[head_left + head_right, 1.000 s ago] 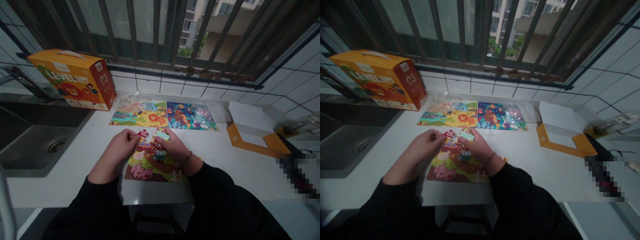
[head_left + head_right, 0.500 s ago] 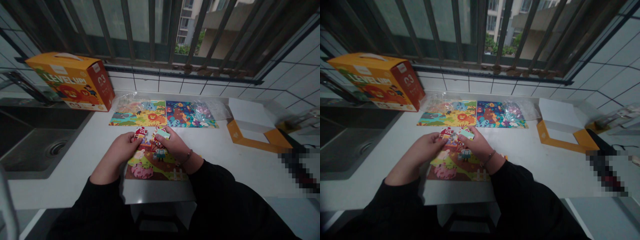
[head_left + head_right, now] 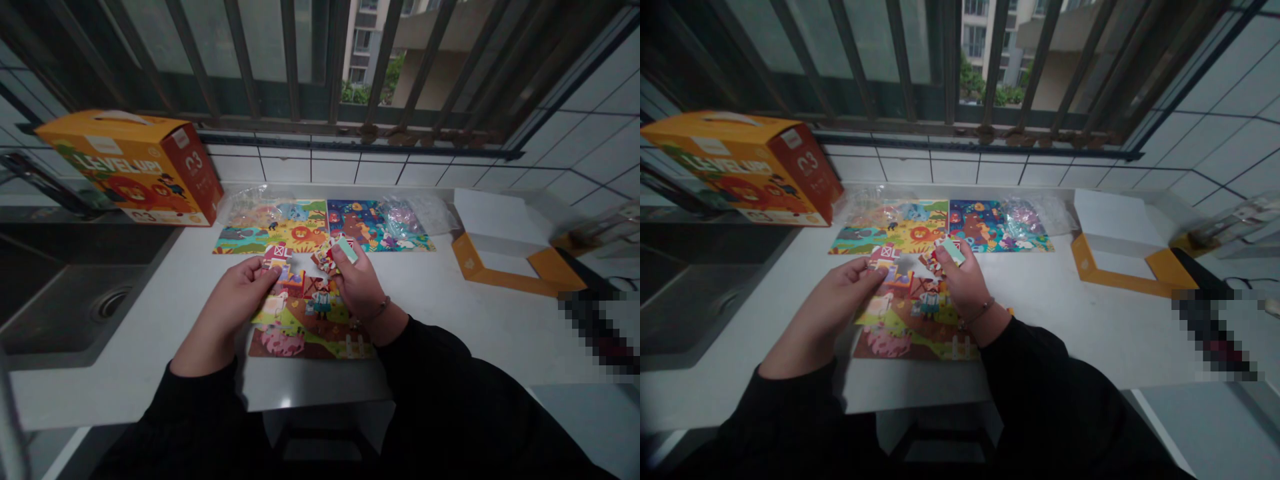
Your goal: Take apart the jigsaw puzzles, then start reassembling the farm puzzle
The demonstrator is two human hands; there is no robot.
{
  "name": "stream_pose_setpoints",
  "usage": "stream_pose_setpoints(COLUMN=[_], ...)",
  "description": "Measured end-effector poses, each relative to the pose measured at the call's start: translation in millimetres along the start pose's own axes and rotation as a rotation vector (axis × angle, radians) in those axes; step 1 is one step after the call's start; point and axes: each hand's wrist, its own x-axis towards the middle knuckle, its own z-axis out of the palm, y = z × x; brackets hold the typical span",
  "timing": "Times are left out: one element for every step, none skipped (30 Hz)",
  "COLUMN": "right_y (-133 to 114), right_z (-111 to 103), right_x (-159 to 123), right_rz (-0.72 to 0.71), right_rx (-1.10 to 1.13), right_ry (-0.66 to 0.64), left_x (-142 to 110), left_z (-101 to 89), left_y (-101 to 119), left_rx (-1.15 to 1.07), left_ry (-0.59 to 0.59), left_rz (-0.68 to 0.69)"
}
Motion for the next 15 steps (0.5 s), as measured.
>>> stream_pose_setpoints(right_y=[0, 0, 0, 0, 0, 1, 1, 2, 3, 3, 4, 5, 5, 6, 7], right_z=[0, -1, -2, -2, -2, -3, -3, -3, -3, -3, -3, -3, -3, -3, -2], right_x=[0, 1, 2, 2, 3, 5, 6, 7, 8, 8, 9, 9, 10, 10, 11], right_rz=[-0.004, -0.013, -0.024, -0.037, -0.046, -0.051, -0.051, -0.044, -0.032, -0.018, -0.005, 0.006, 0.012, 0.013, 0.008], right_rx=[0.003, 0.002, 0.000, -0.001, 0.004, 0.016, 0.031, 0.048, 0.067, 0.091, 0.124, 0.164, 0.209, 0.254, 0.294], right_ry=[0.043, 0.088, 0.125, 0.148, 0.163, 0.175, 0.186, 0.192, 0.194, 0.195, 0.197, 0.200, 0.205, 0.215, 0.230], left_x=[-1, -1, -2, -3, -3, -4, -4, -4, -4, -4, -3, -3, -3, -2, -2], left_z=[0.7, 1.3, 2.0, 2.7, 3.2, 3.7, 4.1, 4.4, 4.6, 4.7, 4.8, 4.8, 4.8, 4.9, 5.0], left_y=[1, 2, 3, 3, 4, 4, 5, 5, 5, 5, 5, 5, 5, 5, 5], left_rx=[-0.007, -0.010, -0.012, -0.015, -0.019, -0.022, -0.025, -0.026, -0.025, -0.021, -0.015, -0.007, 0.002, 0.010, 0.014], left_ry=[0.005, 0.010, 0.015, 0.019, 0.021, 0.025, 0.030, 0.033, 0.035, 0.037, 0.041, 0.046, 0.052, 0.060, 0.067], left_rz=[-0.002, -0.001, 0.004, 0.010, 0.016, 0.023, 0.032, 0.039, 0.046, 0.051, 0.056, 0.060, 0.063, 0.068, 0.073])
